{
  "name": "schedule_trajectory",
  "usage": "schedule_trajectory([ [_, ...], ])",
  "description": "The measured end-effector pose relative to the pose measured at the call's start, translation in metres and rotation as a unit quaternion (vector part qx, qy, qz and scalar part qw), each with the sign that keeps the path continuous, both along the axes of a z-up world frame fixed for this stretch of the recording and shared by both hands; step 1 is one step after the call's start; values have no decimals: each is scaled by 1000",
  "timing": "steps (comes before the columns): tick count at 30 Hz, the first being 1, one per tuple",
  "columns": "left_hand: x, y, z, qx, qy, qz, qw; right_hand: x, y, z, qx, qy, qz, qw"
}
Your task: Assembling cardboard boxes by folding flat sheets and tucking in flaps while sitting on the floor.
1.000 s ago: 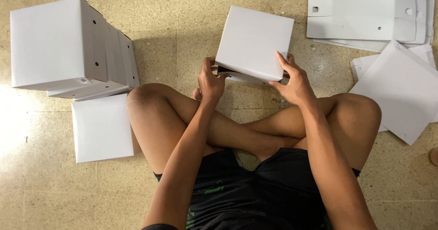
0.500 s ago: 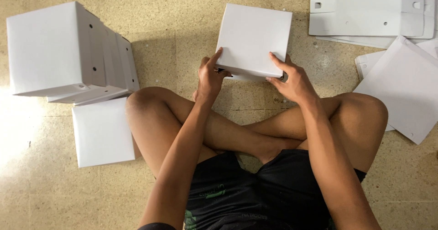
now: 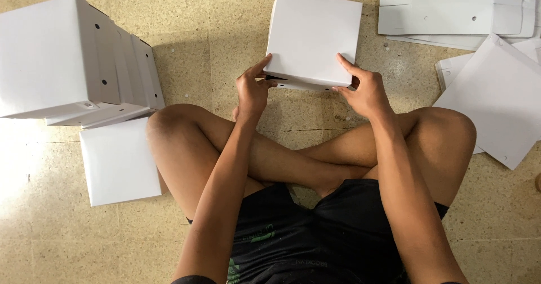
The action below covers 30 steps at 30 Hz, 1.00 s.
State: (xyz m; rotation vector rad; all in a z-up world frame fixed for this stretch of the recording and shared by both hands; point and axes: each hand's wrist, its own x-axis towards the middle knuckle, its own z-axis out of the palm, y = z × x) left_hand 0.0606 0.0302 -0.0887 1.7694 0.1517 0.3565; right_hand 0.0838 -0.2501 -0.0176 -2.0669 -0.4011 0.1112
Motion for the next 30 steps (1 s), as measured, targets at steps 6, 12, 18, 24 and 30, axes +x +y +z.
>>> schedule_trajectory([
  [6, -1, 0, 4, 75, -1, 36, 997, -2, 4, -8, -29, -60, 13, 998],
  [12, 4, -4, -10, 66, -28, 63, 995, -2, 5, -4, -17, -42, 12, 999],
  [18, 1, -6, -8, 49, -41, 47, 997, 0, -1, -3, 25, 3, -6, 1000],
  [24, 0, -2, -8, -25, -26, 28, 999, 6, -2, -24, -37, -57, 1, 998],
  [30, 2, -11, 0, 29, 57, 53, 997, -5, 16, 24, -82, -153, 3, 985],
])
